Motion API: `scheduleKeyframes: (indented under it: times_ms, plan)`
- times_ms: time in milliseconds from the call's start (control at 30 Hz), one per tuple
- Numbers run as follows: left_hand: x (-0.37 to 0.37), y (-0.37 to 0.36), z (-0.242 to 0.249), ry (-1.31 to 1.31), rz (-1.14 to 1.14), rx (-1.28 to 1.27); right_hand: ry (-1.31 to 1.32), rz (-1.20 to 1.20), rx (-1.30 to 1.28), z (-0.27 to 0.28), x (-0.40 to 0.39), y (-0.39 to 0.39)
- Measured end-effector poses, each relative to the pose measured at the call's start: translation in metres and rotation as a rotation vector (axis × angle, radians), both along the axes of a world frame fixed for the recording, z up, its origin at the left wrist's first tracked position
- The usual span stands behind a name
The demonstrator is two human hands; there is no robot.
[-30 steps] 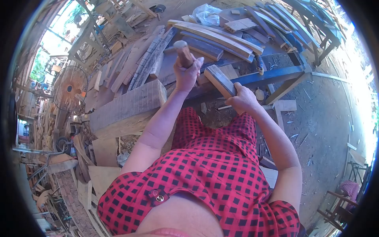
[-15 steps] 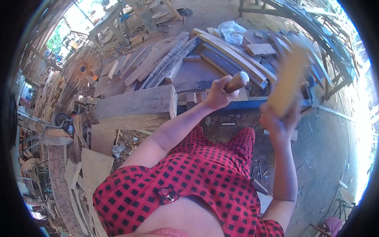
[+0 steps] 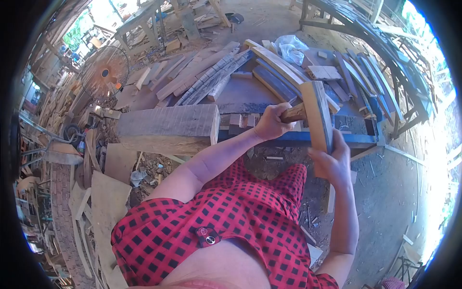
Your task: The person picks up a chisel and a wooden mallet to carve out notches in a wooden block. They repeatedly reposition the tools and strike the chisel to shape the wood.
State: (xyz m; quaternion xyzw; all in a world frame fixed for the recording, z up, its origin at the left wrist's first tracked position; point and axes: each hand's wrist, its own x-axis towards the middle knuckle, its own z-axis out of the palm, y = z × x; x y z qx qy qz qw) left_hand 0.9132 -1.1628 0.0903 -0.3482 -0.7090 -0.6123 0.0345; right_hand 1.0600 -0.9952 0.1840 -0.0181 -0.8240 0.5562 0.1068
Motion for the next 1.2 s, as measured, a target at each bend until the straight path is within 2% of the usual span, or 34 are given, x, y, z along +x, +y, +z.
scheduleKeyframes:
  times_ms: [33, 100, 133, 167, 233, 300, 367, 400, 433, 500, 533, 567, 600, 667, 767, 800, 833, 900, 967, 1033, 1100, 1167, 1200]
  plan:
    - [-0.002, 0.000, 0.002, 0.046, 0.007, 0.032, 0.004, 0.007, 0.007, 0.007, -0.001, 0.002]
    - [0.001, -0.002, -0.001, 0.072, 0.028, 0.065, 0.170, -0.216, -0.233, 0.015, 0.002, 0.006]
    - [0.002, -0.003, 0.003, 0.057, 0.026, 0.052, 0.320, -0.203, -0.369, 0.016, 0.005, 0.008]
    - [0.003, -0.003, 0.005, 0.046, 0.021, 0.040, 0.313, -0.196, -0.366, 0.014, 0.005, 0.005]
    - [0.002, -0.001, 0.000, 0.039, 0.036, 0.082, 0.544, -0.169, -0.463, -0.002, -0.002, -0.002]
    - [0.001, 0.001, 0.001, 0.035, 0.051, 0.129, 0.151, -0.218, -0.774, -0.032, -0.005, 0.017]
    - [0.001, -0.002, 0.001, -0.010, 0.029, 0.070, -0.011, 0.010, 0.009, -0.009, 0.001, -0.001]
    - [-0.003, -0.002, 0.003, -0.007, 0.039, 0.079, -0.077, -0.064, -0.019, 0.020, 0.008, -0.011]
    - [-0.002, -0.002, 0.001, 0.026, 0.040, 0.096, -0.086, -0.055, -0.011, 0.018, 0.008, -0.006]
    - [0.001, -0.005, -0.002, 0.049, 0.051, 0.116, 0.339, -0.176, -0.360, 0.012, 0.006, 0.008]
    - [0.003, -0.006, 0.000, 0.064, 0.061, 0.095, 0.444, -0.144, -0.482, 0.027, 0.007, -0.007]
    - [0.002, -0.006, 0.004, 0.086, 0.069, 0.076, 0.447, -0.138, -0.475, 0.012, 0.003, -0.003]
    - [0.001, -0.005, 0.003, 0.092, 0.072, 0.086, 0.351, -0.231, -0.308, -0.018, -0.004, 0.006]
    - [0.001, -0.003, -0.002, 0.043, 0.056, 0.108, -0.116, -0.137, 0.085, 0.005, 0.001, -0.020]
    - [-0.001, -0.004, -0.001, 0.047, 0.043, 0.134, 0.015, -0.033, 0.041, 0.018, 0.003, -0.018]
    - [-0.001, -0.005, -0.002, 0.038, 0.048, 0.136, -0.060, -0.130, -0.004, 0.037, 0.009, -0.023]
    - [-0.002, -0.006, -0.002, 0.013, 0.046, 0.132, -0.069, -0.127, -0.002, 0.036, 0.007, -0.024]
    - [0.001, -0.007, -0.003, -0.014, 0.038, 0.129, 0.442, -0.142, -0.440, 0.032, 0.004, -0.024]
    - [-0.001, -0.008, -0.002, 0.015, 0.060, 0.129, 0.500, -0.136, -0.464, 0.014, -0.003, -0.024]
    - [-0.004, -0.010, -0.002, 0.023, 0.074, 0.119, -0.076, -0.002, 0.169, 0.015, -0.005, -0.033]
    - [-0.010, -0.017, -0.004, 0.027, 0.084, 0.099, -0.026, 0.022, 0.077, -0.001, -0.011, -0.024]
    - [-0.014, -0.024, -0.011, -0.021, 0.136, 0.233, 0.008, 0.050, -0.007, -0.009, -0.016, -0.022]
    - [-0.019, -0.024, -0.015, -0.085, 0.125, 0.411, 0.007, 0.025, -0.144, -0.013, -0.018, -0.024]
